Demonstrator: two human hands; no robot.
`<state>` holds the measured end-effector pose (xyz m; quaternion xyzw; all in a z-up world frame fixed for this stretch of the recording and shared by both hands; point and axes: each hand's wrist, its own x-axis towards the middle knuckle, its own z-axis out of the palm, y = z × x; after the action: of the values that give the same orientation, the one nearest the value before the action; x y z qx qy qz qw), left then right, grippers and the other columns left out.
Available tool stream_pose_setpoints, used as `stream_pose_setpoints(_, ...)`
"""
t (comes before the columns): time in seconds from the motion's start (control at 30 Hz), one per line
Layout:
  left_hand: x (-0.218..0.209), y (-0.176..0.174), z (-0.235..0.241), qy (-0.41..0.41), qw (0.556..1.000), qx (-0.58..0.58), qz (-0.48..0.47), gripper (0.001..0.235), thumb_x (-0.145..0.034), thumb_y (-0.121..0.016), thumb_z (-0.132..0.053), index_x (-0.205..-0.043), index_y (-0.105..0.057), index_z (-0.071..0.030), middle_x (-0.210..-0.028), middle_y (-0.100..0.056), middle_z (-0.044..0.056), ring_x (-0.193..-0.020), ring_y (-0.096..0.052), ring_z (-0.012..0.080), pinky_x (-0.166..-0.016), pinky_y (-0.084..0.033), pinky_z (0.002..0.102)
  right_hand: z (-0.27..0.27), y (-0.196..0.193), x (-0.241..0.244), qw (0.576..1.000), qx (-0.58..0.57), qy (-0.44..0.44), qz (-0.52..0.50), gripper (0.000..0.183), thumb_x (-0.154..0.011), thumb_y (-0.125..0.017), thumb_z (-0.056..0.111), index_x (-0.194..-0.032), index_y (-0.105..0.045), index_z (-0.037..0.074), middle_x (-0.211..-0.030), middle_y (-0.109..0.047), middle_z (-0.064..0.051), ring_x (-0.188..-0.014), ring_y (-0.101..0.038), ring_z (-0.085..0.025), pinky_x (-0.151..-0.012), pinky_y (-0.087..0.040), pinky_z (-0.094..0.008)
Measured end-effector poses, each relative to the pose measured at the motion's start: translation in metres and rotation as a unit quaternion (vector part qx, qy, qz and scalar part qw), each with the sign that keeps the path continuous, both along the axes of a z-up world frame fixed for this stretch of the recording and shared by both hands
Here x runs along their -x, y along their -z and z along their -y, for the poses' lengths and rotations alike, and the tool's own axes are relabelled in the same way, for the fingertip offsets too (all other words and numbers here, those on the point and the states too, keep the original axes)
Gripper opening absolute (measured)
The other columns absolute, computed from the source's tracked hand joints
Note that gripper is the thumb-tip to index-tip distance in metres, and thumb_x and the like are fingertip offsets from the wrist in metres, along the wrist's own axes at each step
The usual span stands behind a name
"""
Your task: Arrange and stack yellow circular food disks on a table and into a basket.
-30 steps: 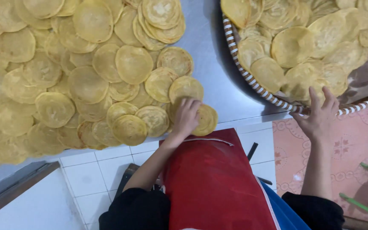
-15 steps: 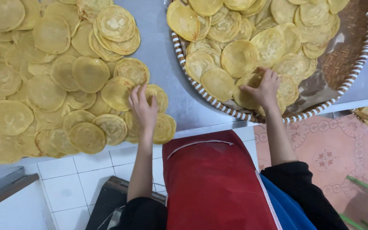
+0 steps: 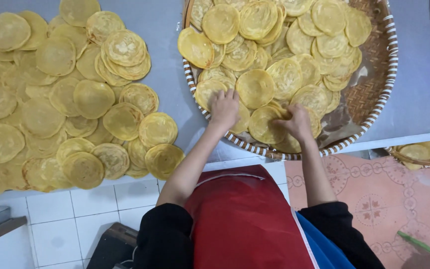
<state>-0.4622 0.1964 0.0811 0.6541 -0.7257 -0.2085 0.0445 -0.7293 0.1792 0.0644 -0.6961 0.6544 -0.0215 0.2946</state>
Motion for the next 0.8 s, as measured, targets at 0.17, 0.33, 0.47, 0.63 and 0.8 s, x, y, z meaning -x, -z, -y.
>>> stream_pose_setpoints(0.17,-0.006,0.032,0.015,0.045,0.999,-0.009,0.025,0.055,-0.067,-0.090,-0.028,-0.113,-0.070,-0.006,-0.121,-0.064,0.012,-0.117,-0.057,0.0285,-0.108,-0.040,0.050,-0.009,-0.030,-0.012,0.996,0.042,-0.053,0.059,0.036,-0.075,-0.088,0.020,-0.104,-0.071,0.005,-0.088,-0.073,-0.015,-0.081,-0.072,-0.029,-0.075,-0.056,-0.044)
stream_pose_setpoints(0.33,-0.040,-0.005,-0.018,-0.002,0.982,-0.015,-0.187,0.008,-0.087,-0.081,-0.016,-0.092,-0.076,-0.013,-0.087,-0.076,0.005,-0.083,-0.071,0.0186,-0.093,-0.053,0.039,-0.007,-0.101,-0.016,0.960,0.236,-0.151,0.005,0.021,-0.078,-0.083,0.010,-0.097,-0.075,0.008,-0.076,-0.071,-0.013,-0.071,-0.070,-0.031,-0.066,-0.056,-0.045)
stream_pose_setpoints(0.47,-0.098,-0.067,-0.086,-0.120,0.867,0.041,-0.482,0.021,-0.082,-0.086,-0.008,-0.089,-0.067,-0.004,-0.078,-0.065,-0.002,-0.072,-0.059,0.0068,-0.063,-0.049,0.027,0.015,-0.150,-0.021,0.948,0.160,-0.007,0.275,0.015,-0.087,-0.079,0.008,-0.100,-0.073,0.007,-0.082,-0.073,-0.007,-0.071,-0.071,-0.015,-0.064,-0.059,-0.035)
stream_pose_setpoints(0.63,-0.150,-0.069,-0.155,-0.257,0.744,0.074,-0.613,0.022,-0.081,-0.084,-0.003,-0.088,-0.063,-0.005,-0.084,-0.064,-0.005,-0.078,-0.059,0.0040,-0.069,-0.051,0.024,0.080,-0.065,-0.047,0.944,0.100,0.031,0.313,0.034,-0.081,-0.085,0.016,-0.108,-0.069,0.003,-0.099,-0.074,-0.014,-0.088,-0.070,-0.021,-0.079,-0.058,-0.038)
stream_pose_setpoints(0.8,-0.180,-0.035,-0.228,-0.359,0.747,0.061,-0.556,0.021,-0.079,-0.085,-0.004,-0.090,-0.067,-0.006,-0.085,-0.067,-0.004,-0.079,-0.060,0.0037,-0.071,-0.051,0.022,0.096,-0.011,-0.066,0.928,0.305,-0.163,-0.136,0.096,-0.062,-0.092,0.068,-0.134,-0.070,0.009,-0.136,-0.053,-0.031,-0.125,-0.042,-0.045,-0.098,-0.040,-0.062)
